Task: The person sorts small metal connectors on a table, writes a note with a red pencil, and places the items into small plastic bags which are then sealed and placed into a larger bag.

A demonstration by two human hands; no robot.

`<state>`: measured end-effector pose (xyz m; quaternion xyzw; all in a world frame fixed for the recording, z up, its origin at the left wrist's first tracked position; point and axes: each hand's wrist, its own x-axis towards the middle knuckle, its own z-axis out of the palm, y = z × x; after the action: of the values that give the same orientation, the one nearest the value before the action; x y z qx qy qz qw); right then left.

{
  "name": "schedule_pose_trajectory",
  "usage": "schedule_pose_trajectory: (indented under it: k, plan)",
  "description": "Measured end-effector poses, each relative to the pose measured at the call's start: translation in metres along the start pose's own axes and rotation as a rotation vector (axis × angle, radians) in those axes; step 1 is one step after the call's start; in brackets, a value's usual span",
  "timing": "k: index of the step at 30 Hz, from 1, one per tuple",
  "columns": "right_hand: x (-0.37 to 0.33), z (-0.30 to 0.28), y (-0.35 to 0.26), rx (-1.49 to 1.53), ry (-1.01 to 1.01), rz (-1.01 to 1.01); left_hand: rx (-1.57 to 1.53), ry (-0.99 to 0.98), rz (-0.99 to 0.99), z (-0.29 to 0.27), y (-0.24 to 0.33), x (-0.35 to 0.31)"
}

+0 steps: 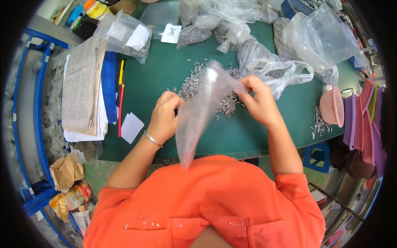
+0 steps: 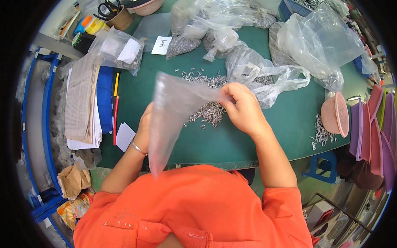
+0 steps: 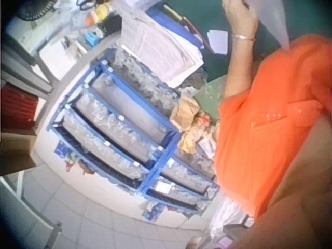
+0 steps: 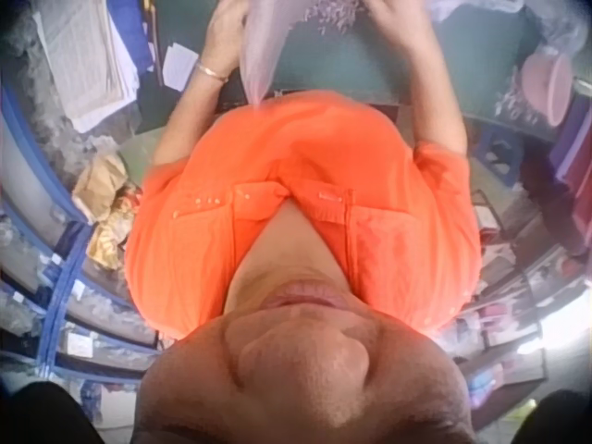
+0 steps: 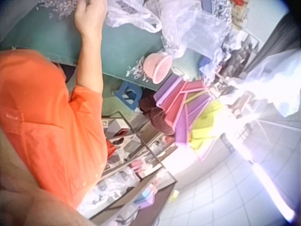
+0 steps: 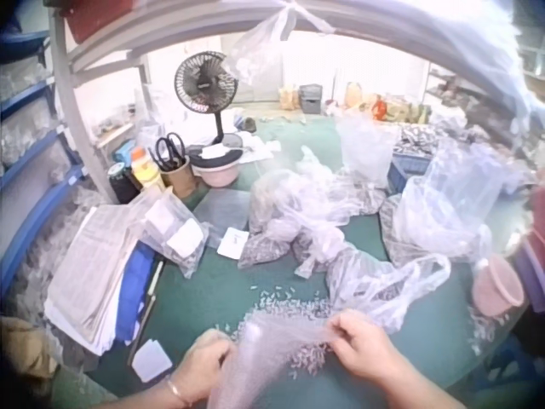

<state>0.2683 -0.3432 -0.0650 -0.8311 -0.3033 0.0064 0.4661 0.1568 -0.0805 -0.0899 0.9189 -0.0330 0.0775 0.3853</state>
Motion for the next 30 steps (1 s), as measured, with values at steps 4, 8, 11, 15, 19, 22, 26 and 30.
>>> schedule_pose_trajectory:
  k: [4, 8, 11, 15, 19, 22, 26, 30]
  plan:
    - [-0.003, 0.001, 0.007, 0.306, 0.071, 0.219, -0.294, 0.128, -0.106, 0.007, 0.002, 0.001]
    - [0.005, 0.01, 0.0, 0.693, 0.101, 0.241, -0.521, 0.169, -0.319, 0.006, -0.002, 0.004]
    - [0.011, 0.013, -0.008, 0.651, 0.128, 0.407, -0.777, 0.18, -0.467, 0.008, 0.0, 0.007]
    - [0.012, 0.009, -0.001, 0.783, 0.064, 0.546, -1.013, 0.046, -0.787, -0.011, 0.014, 0.015]
    - [0.01, 0.015, 0.004, 0.867, 0.139, 0.544, -0.86, 0.016, -0.766, -0.009, 0.02, 0.017]
    - [0.012, 0.016, -0.008, 0.959, 0.17, 0.559, -0.838, -0.021, -0.691, -0.014, 0.02, 0.017]
    - [0.012, 0.019, 0.0, 0.998, 0.281, 0.506, -1.044, -0.045, -0.727, -0.014, 0.018, 0.018]
    - [0.004, 0.005, 0.005, 1.046, 0.316, 0.552, -1.187, -0.012, -0.801, -0.013, 0.025, 0.021]
